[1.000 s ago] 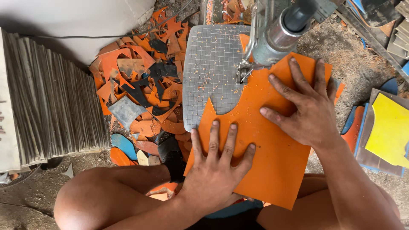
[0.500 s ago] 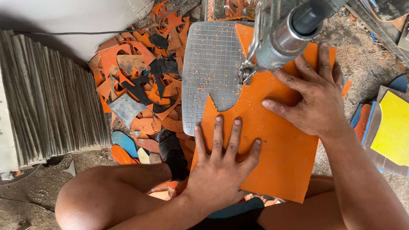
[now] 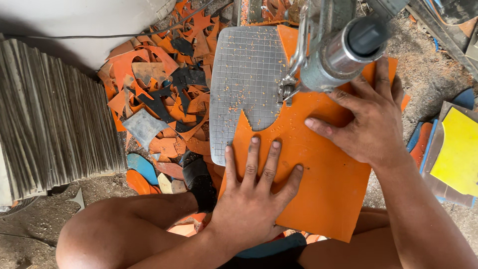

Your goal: The person uses a band saw to cut orange rubber sheets into specific shapes. They guide the material through the blade, following pre-drawn outlines, and remove the cut pieces as they finish.

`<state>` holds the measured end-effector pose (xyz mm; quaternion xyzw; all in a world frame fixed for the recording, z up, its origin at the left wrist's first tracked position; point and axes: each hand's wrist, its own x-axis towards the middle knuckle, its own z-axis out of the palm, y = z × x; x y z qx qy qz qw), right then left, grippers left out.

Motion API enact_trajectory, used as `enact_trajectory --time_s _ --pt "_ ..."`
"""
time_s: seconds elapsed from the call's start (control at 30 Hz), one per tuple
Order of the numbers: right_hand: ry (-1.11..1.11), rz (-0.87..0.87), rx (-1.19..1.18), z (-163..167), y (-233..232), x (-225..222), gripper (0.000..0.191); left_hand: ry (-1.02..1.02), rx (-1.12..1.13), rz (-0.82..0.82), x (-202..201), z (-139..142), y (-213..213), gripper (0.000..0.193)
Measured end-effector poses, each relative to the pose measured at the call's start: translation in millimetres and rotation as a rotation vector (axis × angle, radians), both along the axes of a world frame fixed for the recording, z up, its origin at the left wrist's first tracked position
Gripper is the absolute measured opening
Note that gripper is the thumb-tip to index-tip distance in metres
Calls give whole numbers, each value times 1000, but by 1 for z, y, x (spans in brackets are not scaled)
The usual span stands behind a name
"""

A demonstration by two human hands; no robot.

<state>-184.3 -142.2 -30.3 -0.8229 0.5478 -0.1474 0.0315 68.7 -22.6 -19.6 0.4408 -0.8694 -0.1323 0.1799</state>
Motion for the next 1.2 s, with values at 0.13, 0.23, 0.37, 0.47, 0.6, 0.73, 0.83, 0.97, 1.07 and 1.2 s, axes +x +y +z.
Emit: enact_trajectory --time_s 0.13,0.23,0.37,0.47,0.6,0.73,0.83,0.97,1.07,1.2 --pt "-26 9 12 2 -4 1 67 -55 6 -1 -2 0 -2 91" --pt "-18 6 5 0 -8 2 67 -50 -6 1 -2 0 -6 89" --pt "3 -14 13 -1 -10 0 65 -44 3 -8 -2 0 -9 90" --pt "-23 21 -21 -1 -12 -2 64 -54 9 -20 -2 1 -11 92" --pt "-50 22 -16 0 -14 -1 64 -38 3 -33 -1 -1 -15 92" --pt "-55 13 4 2 -14 0 62 -60 -23 -35 0 -4 -15 87" --pt "-22 49 -4 5 -12 1 66 -95 -63 -7 -3 -4 -5 77" --pt "-13 126 -69 10 -13 1 74 -259 -209 43 -14 -4 5 64" --pt "-2 77 -2 10 -12 3 71 -128 -131 27 -12 -6 6 80" --pt "-18 45 -3 6 -12 4 70 -47 -69 9 -1 -9 -1 101"
